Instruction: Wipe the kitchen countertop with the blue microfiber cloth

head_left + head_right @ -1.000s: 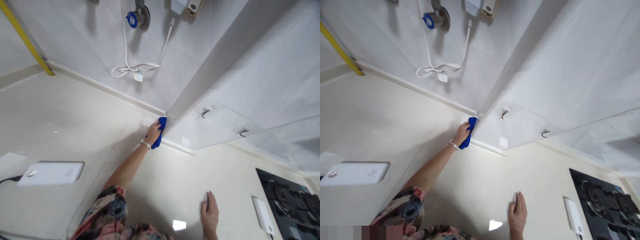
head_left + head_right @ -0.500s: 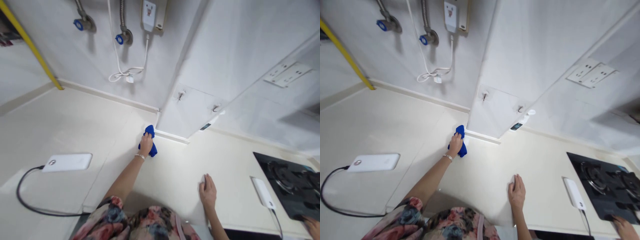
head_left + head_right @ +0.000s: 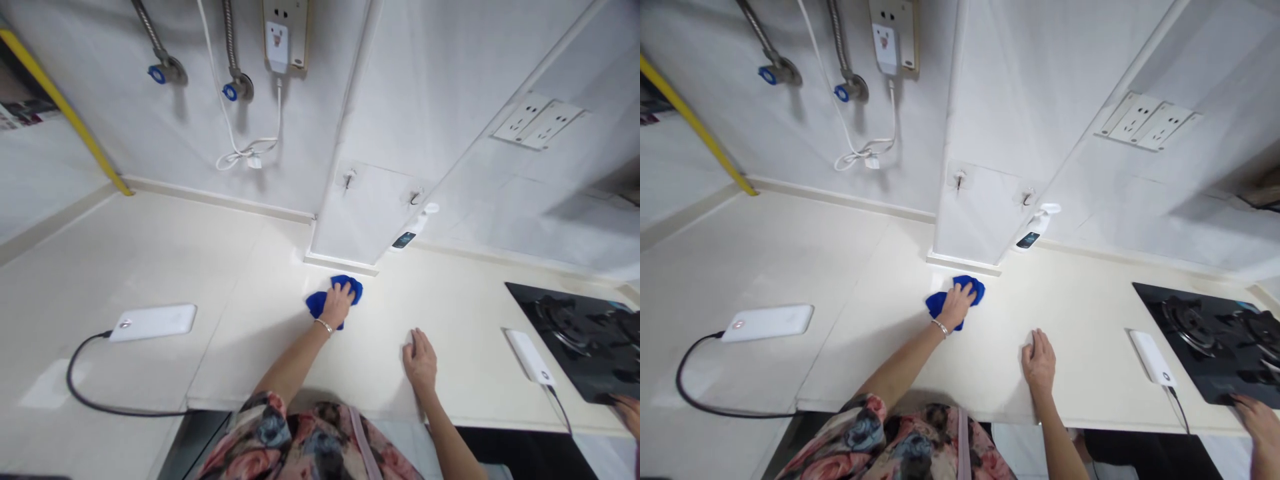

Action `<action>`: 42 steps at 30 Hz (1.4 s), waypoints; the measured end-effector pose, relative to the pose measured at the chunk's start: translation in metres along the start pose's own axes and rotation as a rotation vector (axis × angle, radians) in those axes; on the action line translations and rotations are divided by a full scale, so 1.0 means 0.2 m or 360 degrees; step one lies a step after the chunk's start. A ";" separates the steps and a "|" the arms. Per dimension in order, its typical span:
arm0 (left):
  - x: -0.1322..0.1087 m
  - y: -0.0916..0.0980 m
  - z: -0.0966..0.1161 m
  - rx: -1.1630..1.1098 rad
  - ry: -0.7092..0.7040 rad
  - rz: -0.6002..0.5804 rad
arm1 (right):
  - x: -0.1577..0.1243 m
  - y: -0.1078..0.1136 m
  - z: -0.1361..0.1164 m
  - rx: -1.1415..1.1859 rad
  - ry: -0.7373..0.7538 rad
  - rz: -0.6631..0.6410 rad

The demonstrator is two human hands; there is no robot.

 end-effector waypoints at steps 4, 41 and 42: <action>-0.16 -0.05 0.11 -0.0034 -0.0305 -0.0144 | 0.00 0.02 0.00 0.0043 0.0005 -0.0013; 0.72 0.35 -1.25 0.0263 0.0381 0.0109 | -0.03 0.06 0.01 0.0113 -0.0322 -0.0176; 0.76 0.35 -1.27 0.0260 0.0403 0.0114 | -0.03 0.06 0.01 0.0105 -0.0335 -0.0187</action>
Point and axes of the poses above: each hand's wrist, its own x-axis towards the middle knuckle, its own y-axis out of the back of the hand, z = x × y, the point moved 9 cm from there along x, towards the middle knuckle, and after that the axes turned 4 degrees about x, right-handed, at the moved point
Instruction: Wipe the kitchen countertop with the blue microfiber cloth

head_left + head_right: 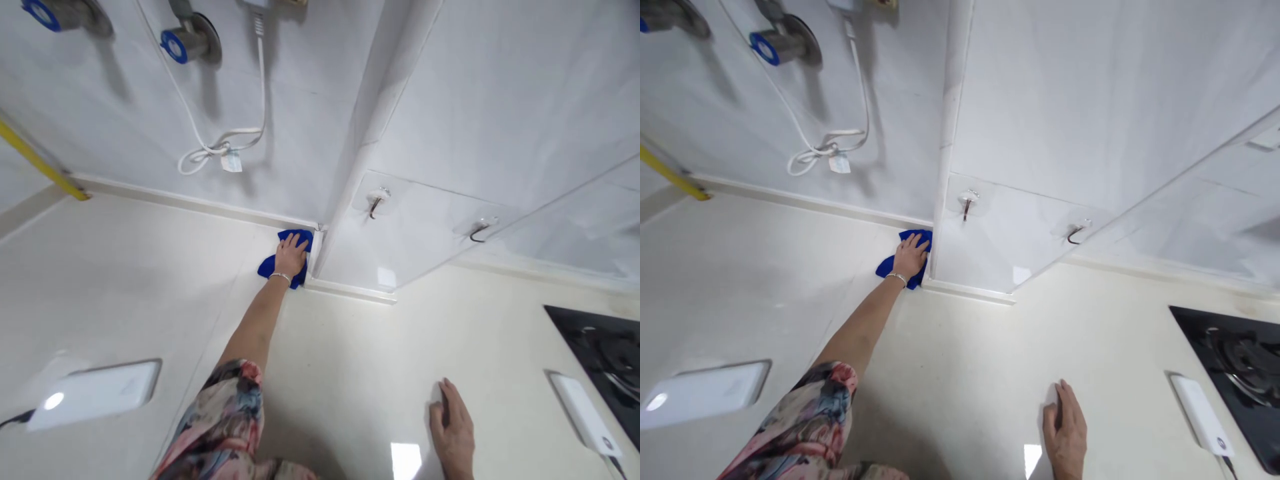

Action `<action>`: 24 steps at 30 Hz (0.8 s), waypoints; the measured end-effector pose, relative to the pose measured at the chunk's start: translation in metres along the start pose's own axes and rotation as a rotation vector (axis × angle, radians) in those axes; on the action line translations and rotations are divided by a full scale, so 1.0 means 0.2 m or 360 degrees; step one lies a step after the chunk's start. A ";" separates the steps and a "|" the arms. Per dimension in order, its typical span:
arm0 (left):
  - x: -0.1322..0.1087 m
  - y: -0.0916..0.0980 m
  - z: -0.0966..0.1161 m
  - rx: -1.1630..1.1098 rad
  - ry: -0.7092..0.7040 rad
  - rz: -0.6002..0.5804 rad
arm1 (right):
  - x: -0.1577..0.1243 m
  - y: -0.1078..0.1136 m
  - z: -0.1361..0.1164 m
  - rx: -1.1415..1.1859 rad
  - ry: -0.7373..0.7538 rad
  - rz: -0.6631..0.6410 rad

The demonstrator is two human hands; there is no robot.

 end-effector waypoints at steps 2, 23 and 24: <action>0.07 -0.01 -0.01 -0.0005 0.0048 0.0023 | 0.00 0.00 0.00 -0.0005 -0.0038 -0.0014; -0.42 0.30 -1.16 0.0117 0.0729 0.0147 | -0.01 -0.04 0.11 0.0076 -0.0046 0.0031; -0.47 0.33 -1.23 0.0126 0.0779 0.0158 | -0.01 -0.04 0.11 0.0077 -0.0052 0.0028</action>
Point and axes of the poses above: each hand's wrist, its own x-axis towards the middle knuckle, its own y-axis out of the back of the hand, z = x × y, the point moved 9 cm from there along x, towards the middle knuckle, and after that the axes turned 4 degrees about x, right-handed, at the moved point
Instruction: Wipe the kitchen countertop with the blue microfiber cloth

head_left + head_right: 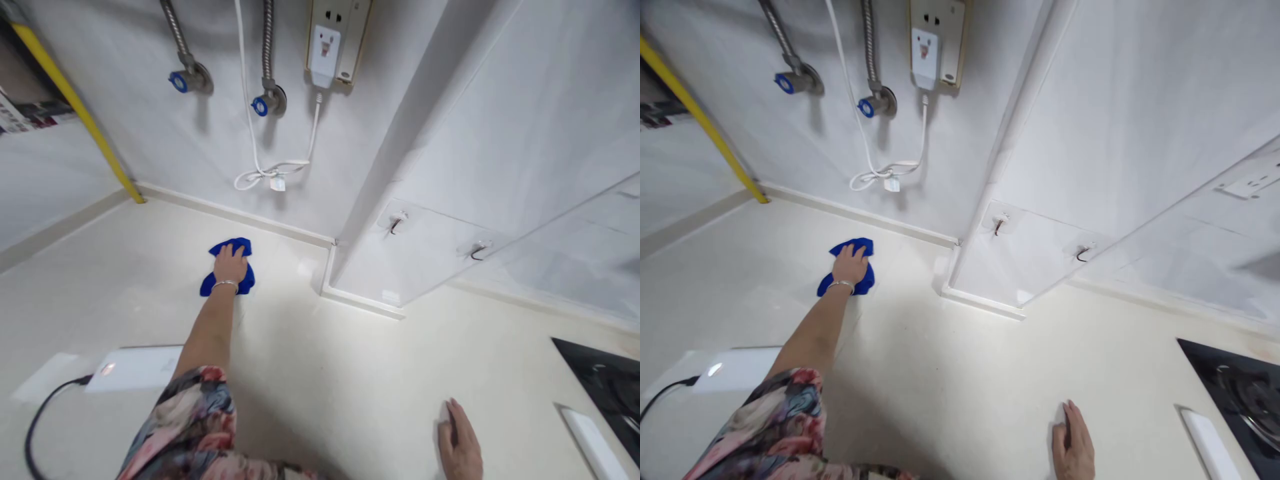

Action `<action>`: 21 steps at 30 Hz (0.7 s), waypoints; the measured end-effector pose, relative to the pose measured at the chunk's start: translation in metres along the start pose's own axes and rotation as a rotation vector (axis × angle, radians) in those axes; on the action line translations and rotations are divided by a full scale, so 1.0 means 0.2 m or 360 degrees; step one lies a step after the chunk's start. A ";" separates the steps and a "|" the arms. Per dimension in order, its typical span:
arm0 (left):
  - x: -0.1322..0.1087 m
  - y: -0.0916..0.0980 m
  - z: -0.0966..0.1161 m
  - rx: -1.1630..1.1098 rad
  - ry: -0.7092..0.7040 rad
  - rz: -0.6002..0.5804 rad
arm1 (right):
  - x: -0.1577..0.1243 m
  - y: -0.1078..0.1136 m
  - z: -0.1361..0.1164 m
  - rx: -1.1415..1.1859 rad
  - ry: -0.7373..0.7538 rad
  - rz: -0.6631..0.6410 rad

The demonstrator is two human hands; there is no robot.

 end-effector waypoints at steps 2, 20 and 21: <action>-0.04 0.04 -0.11 0.0009 0.0083 0.0003 | 0.01 0.00 -0.01 -0.0010 0.0004 -0.0004; -0.74 0.01 0.54 0.0059 -0.0614 -0.0114 | 0.04 0.03 -0.12 -0.0111 0.0172 0.0105; -0.82 0.00 0.61 0.0034 -0.0728 -0.0130 | 0.04 0.03 -0.12 -0.0103 0.0176 0.0107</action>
Point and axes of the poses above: each hand's wrist, its own x-axis towards the middle knuckle, its own y-axis out of the back of the hand, z = x × y, the point moved 9 cm from there along x, towards the middle knuckle, and after that the axes turned 4 degrees about x, right-handed, at the moved point
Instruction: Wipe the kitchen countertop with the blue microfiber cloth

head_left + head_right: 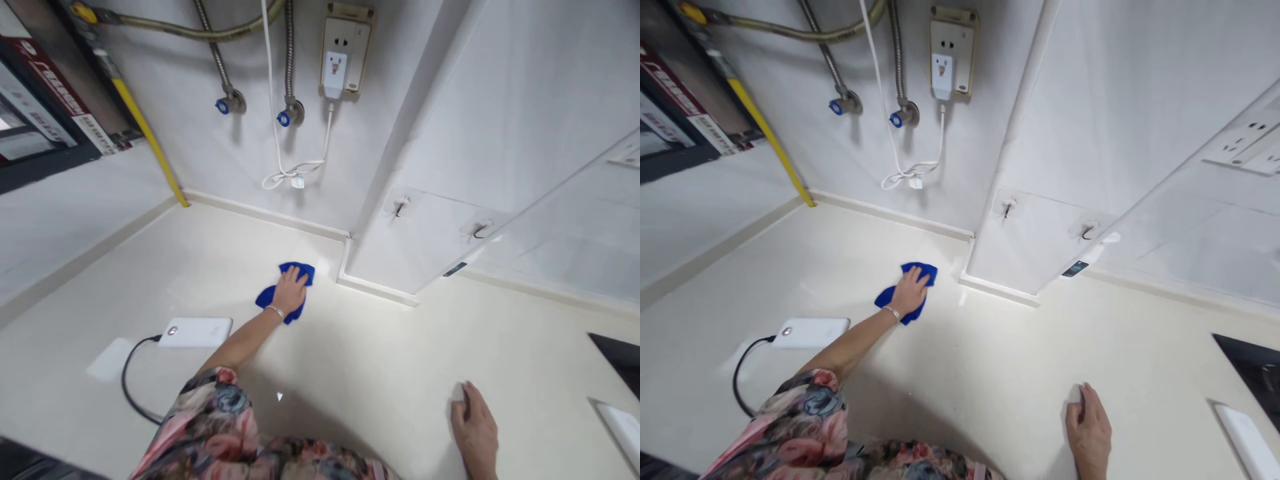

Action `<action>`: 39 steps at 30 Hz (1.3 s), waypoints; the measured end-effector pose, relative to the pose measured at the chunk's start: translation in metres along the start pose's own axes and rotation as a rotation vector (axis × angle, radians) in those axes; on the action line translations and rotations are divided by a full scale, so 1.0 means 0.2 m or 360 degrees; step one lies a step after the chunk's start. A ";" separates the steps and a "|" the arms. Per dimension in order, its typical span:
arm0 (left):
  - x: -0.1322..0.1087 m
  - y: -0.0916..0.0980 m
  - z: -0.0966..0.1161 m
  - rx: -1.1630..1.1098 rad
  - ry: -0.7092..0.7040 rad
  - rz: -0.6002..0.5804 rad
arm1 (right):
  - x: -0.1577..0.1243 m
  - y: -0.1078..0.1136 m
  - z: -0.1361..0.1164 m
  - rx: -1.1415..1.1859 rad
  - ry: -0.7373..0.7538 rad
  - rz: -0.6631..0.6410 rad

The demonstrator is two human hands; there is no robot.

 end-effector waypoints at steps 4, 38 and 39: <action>-0.20 -0.07 0.42 -0.0127 -0.0386 -0.0036 | 0.00 0.00 0.01 0.0021 -0.0010 0.0010; 0.09 0.10 -0.66 -0.0105 0.0561 0.0128 | -0.02 0.08 -0.01 0.0016 -0.0257 -0.0135; 0.07 0.12 -0.76 -0.0085 0.0656 0.0140 | -0.02 0.09 -0.01 0.0014 -0.0266 -0.0140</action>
Point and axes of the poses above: each hand's wrist, its own x-axis towards the middle knuckle, its own y-axis out of the back of the hand, z = x × y, the point moved 9 cm from there along x, towards the middle knuckle, and after that the axes turned 4 degrees about x, right-handed, at the moved point
